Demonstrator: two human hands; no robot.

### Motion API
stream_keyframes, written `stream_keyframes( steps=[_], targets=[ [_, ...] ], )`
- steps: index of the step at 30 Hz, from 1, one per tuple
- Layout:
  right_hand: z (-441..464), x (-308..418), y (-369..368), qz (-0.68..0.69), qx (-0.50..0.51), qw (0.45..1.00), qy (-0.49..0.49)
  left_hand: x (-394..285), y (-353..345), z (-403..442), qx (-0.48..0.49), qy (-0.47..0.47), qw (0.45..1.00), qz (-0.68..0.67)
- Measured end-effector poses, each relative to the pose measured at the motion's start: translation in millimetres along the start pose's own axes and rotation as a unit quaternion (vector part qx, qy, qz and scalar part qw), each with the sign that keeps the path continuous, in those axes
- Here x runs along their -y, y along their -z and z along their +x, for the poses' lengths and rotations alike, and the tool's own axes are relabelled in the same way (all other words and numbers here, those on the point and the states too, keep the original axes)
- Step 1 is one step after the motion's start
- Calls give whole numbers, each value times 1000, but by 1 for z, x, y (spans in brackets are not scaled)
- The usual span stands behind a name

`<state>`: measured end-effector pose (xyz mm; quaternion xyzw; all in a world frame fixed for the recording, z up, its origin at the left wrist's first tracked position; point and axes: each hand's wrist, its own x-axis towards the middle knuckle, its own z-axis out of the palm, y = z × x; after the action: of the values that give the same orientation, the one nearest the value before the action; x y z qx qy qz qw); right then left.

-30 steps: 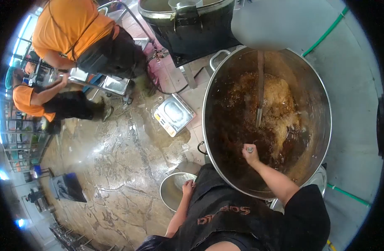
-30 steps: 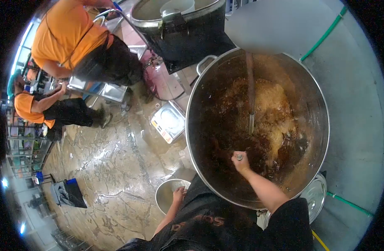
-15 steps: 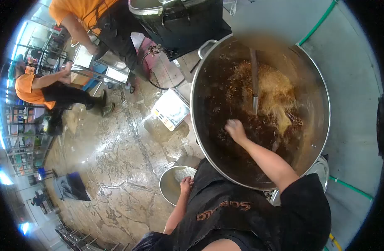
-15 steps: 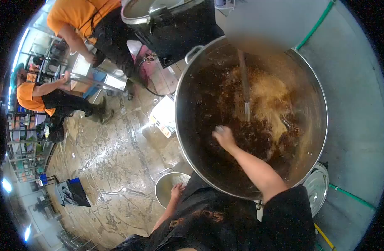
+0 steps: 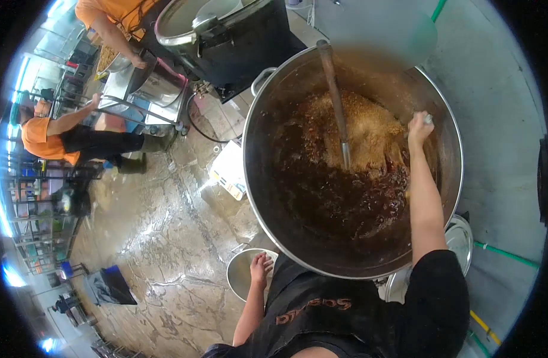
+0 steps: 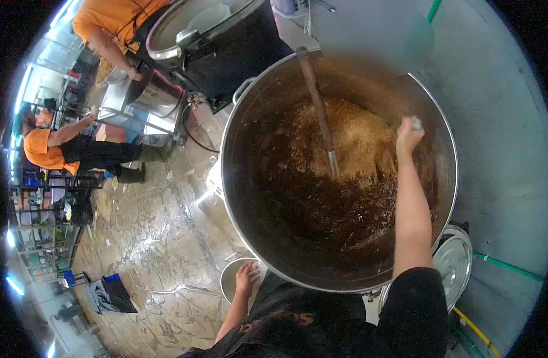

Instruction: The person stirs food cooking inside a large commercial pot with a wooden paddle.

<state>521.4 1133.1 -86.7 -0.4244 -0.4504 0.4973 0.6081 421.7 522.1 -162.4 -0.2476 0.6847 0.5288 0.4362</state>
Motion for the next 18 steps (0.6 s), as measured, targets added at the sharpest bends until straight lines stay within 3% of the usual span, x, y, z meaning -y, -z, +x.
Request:
stream_keyframes(
  steps=[1,2,4,6,8,10,11,12,14,16,18],
  targets=[
    [21,-4,-9,73,15,996,58,4,-1,2,0,12,1000,9],
    [20,-10,-13,73,13,996,57,4,-5,2,-1,27,999,20],
    [-5,-38,-31,162,-12,971,173,5,-9,-1,-8,39,999,36],
    [-81,-84,0,127,24,991,-31,3,-20,-4,1,27,1000,15],
    [-128,-90,19,-79,37,977,-193,-1,-29,-6,1,13,1000,14],
    [-104,-99,10,-95,6,975,-202,-4,-30,-10,-28,-2,999,15],
    [-79,-98,-2,4,9,987,-163,-2,-28,-11,-24,-15,999,15],
    [-63,-52,-31,31,15,993,-111,2,-26,-14,-29,-11,999,15],
    [-34,-35,-47,132,18,989,59,9,-23,-16,-37,13,999,23],
    [-56,-54,-17,163,36,986,3,15,-15,-20,-51,24,998,27],
    [-114,-97,19,10,-42,986,-163,27,-11,-23,-50,39,997,32]
  ],
)
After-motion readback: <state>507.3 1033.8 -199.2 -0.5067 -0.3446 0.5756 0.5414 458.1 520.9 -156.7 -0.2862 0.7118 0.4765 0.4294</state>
